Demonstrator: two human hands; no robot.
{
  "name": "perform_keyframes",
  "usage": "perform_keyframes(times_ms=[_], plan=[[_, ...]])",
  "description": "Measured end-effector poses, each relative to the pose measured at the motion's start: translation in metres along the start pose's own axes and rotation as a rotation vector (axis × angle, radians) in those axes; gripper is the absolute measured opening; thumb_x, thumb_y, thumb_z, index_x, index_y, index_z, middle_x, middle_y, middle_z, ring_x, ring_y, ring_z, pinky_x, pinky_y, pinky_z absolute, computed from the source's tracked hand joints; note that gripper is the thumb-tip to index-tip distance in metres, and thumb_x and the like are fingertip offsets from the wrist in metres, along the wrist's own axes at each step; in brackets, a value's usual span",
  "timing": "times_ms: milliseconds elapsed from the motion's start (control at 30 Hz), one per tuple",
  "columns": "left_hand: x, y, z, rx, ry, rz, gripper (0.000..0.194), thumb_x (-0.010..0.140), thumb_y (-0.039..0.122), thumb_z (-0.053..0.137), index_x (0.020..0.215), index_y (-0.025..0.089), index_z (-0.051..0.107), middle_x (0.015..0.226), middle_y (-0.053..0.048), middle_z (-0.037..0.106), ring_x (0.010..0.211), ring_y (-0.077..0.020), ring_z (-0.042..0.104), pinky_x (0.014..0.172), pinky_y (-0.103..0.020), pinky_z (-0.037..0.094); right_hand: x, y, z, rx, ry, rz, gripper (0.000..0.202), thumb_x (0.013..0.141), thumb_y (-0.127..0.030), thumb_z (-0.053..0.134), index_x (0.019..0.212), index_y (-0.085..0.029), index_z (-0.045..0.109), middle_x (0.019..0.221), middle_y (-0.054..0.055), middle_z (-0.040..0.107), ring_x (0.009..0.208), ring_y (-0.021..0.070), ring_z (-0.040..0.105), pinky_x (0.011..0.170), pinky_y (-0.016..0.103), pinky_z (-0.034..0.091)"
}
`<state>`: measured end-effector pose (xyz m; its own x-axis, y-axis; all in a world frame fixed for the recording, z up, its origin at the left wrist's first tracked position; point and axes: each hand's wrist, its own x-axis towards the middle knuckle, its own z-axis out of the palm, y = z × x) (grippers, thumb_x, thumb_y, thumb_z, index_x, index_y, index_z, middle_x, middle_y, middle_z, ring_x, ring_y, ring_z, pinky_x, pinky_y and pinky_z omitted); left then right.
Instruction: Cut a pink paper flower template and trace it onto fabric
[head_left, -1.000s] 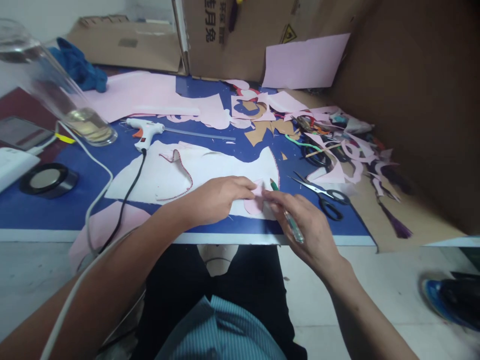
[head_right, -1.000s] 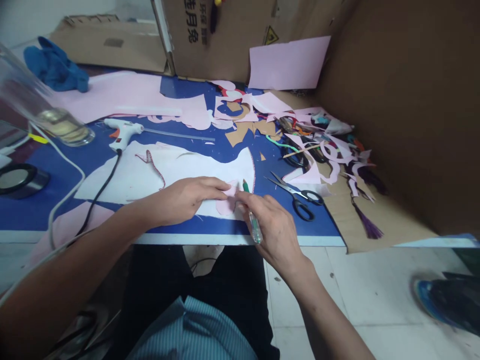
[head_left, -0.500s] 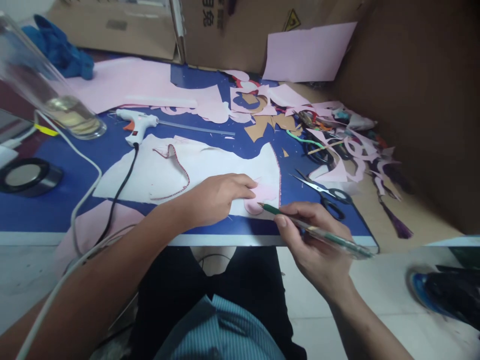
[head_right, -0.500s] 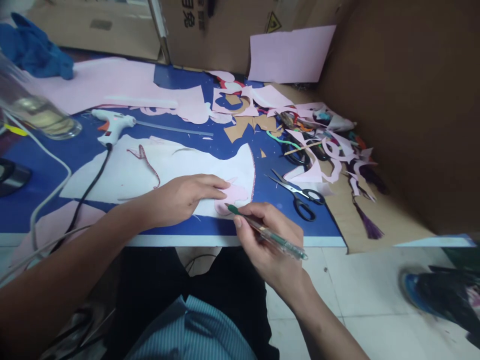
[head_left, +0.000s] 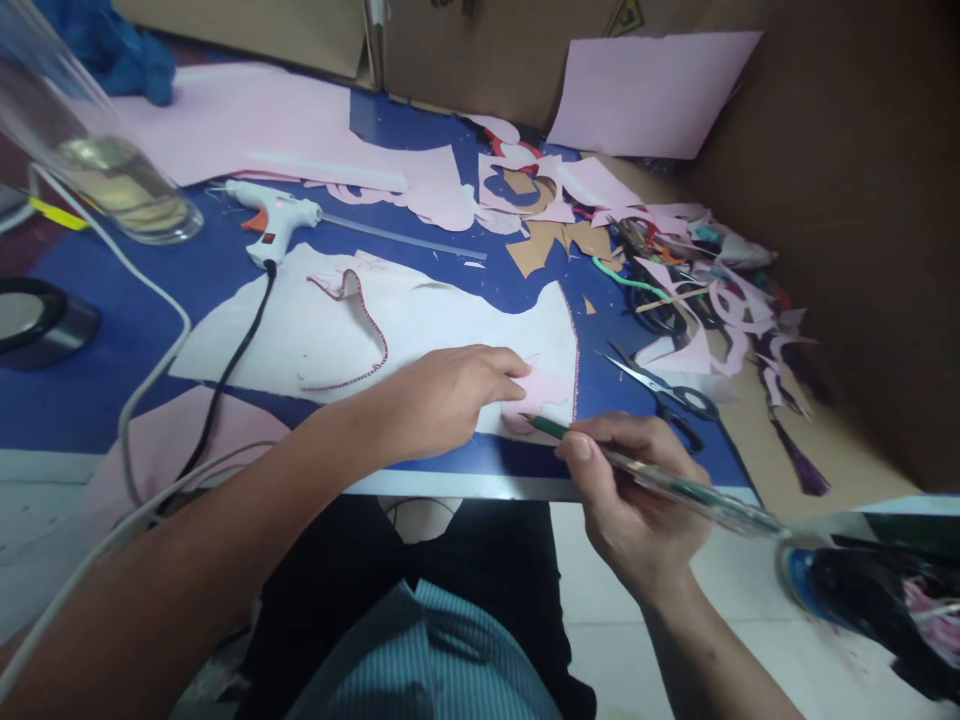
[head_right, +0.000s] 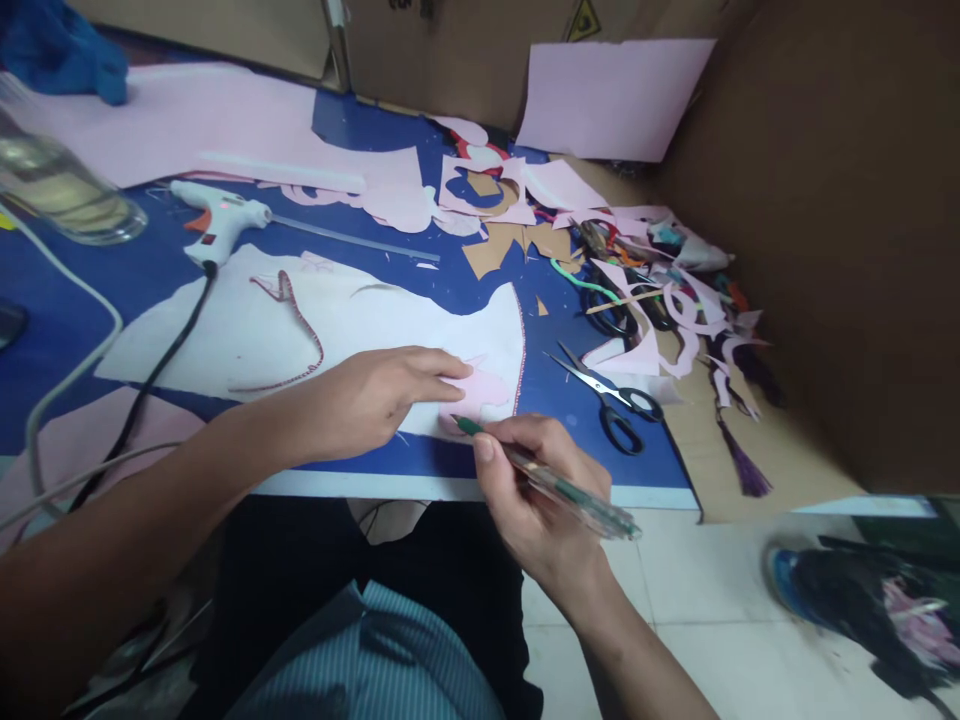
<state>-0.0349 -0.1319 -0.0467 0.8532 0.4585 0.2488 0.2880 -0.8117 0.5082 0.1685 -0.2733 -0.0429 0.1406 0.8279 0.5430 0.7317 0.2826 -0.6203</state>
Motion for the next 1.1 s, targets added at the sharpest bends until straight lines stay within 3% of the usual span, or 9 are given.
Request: perform_keyframes(times_ms=[200,567,1100], plan=[[-0.003,-0.003,0.002,0.003,0.016,0.037,0.06,0.086,-0.006,0.046,0.127,0.021,0.081,0.153,-0.005,0.072,0.143,-0.0226,0.067,0.122,-0.038,0.054,-0.01,-0.006,-0.001,0.003,-0.047,0.001,0.004,0.102,-0.024,0.077,0.103,-0.025,0.073,0.085,0.001,0.079,0.069,0.0174,0.073,0.064,0.03,0.058],[-0.004,-0.003,0.0,-0.016,-0.011,0.02,0.061,0.087,-0.006,0.049,0.134,0.02,0.079,0.156,-0.007,0.07,0.146,-0.0239,0.065,0.125,-0.041,0.051,0.008,-0.008,0.007,0.038,-0.078,-0.079,0.008,0.103,-0.017,0.075,0.105,-0.024,0.072,0.084,-0.003,0.078,0.068,0.012,0.073,0.064,0.022,0.057],[-0.005,0.0,0.0,-0.009,-0.004,0.009,0.059,0.09,-0.005,0.047,0.134,0.018,0.079,0.156,-0.009,0.07,0.147,-0.0234,0.064,0.126,-0.04,0.051,0.007,-0.005,0.012,0.051,-0.119,-0.051,0.008,0.105,-0.018,0.074,0.108,-0.024,0.072,0.09,-0.003,0.08,0.073,0.0121,0.076,0.07,0.022,0.059]])
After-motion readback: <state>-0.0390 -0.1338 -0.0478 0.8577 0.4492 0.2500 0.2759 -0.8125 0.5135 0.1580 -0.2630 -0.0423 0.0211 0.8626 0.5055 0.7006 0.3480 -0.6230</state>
